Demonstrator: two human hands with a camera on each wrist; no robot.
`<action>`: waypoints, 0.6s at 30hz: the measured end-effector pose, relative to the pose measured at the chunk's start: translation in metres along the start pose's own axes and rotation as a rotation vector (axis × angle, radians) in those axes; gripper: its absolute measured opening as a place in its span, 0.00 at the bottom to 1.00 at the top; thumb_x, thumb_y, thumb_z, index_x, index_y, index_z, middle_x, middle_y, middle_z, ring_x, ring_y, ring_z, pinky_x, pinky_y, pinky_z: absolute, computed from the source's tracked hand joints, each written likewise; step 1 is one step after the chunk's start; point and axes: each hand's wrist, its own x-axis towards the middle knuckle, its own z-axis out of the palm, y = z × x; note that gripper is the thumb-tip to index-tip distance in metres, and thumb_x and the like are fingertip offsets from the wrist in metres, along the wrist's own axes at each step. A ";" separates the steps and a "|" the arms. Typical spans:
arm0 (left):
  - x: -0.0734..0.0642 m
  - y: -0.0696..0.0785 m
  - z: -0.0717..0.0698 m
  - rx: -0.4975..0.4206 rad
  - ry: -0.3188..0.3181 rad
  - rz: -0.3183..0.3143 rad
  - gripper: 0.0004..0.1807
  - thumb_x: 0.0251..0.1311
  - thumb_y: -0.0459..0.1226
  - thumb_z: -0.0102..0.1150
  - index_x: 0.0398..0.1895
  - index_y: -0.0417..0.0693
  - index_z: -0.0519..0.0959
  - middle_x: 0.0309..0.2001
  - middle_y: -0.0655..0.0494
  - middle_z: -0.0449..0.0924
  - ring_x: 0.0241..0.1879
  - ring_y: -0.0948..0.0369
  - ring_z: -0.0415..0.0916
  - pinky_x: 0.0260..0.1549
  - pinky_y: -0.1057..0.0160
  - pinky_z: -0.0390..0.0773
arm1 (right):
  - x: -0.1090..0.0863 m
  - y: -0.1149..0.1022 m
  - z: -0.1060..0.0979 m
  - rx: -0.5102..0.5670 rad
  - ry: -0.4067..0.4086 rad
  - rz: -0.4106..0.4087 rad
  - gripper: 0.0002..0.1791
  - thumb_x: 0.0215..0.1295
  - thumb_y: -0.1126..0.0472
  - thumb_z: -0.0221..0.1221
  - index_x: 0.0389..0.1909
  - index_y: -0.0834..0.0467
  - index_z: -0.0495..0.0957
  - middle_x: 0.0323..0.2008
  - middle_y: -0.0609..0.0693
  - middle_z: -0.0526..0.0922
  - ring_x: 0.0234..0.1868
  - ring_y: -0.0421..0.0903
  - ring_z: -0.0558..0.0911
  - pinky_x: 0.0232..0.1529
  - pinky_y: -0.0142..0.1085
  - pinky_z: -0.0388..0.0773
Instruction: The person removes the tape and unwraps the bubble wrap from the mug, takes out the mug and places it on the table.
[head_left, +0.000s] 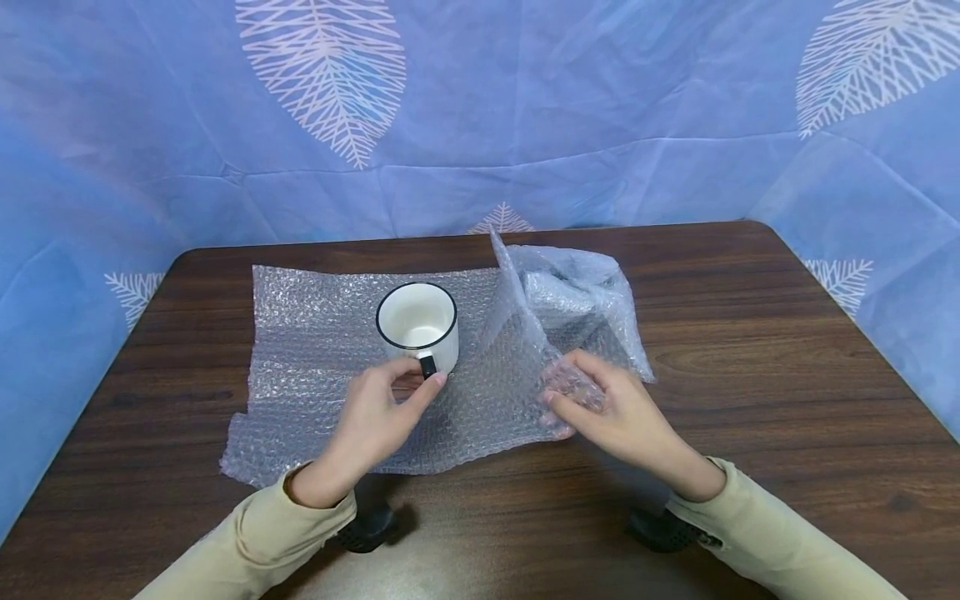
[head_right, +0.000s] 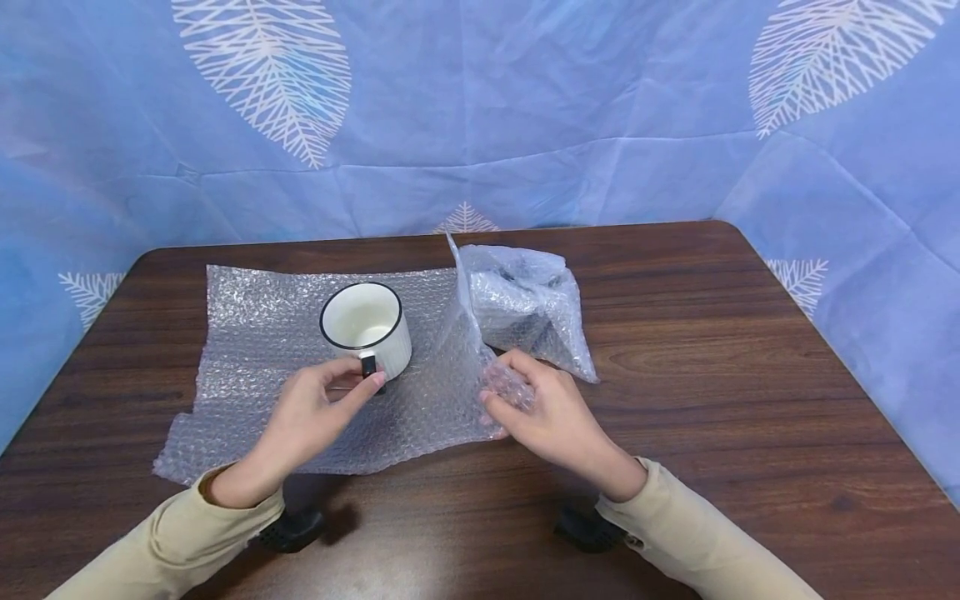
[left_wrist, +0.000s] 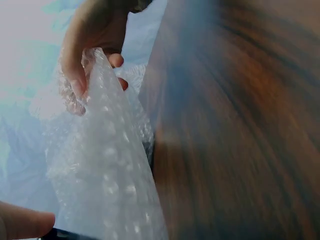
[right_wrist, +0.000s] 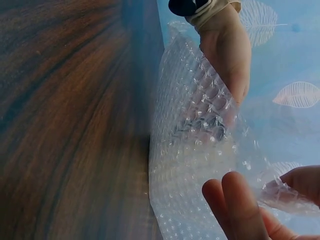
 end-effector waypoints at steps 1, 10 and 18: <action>0.000 0.000 0.000 -0.022 0.000 -0.013 0.09 0.60 0.37 0.62 0.36 0.39 0.83 0.36 0.47 0.85 0.40 0.53 0.84 0.44 0.57 0.82 | 0.000 0.000 0.000 -0.006 0.001 0.003 0.07 0.64 0.67 0.59 0.42 0.61 0.76 0.31 0.53 0.87 0.27 0.38 0.85 0.25 0.36 0.82; 0.001 0.000 0.003 -0.194 0.033 -0.142 0.06 0.57 0.34 0.63 0.32 0.39 0.84 0.34 0.46 0.86 0.39 0.55 0.84 0.39 0.62 0.78 | -0.001 0.000 0.000 -0.082 0.015 0.004 0.07 0.64 0.65 0.60 0.42 0.58 0.77 0.31 0.49 0.87 0.26 0.36 0.84 0.24 0.34 0.79; 0.005 -0.001 0.000 -0.207 0.004 -0.184 0.14 0.66 0.43 0.56 0.29 0.43 0.84 0.24 0.52 0.82 0.27 0.61 0.65 0.30 0.65 0.62 | -0.002 0.000 0.001 -0.079 0.016 0.026 0.05 0.64 0.64 0.60 0.41 0.57 0.77 0.31 0.48 0.86 0.25 0.36 0.83 0.26 0.34 0.80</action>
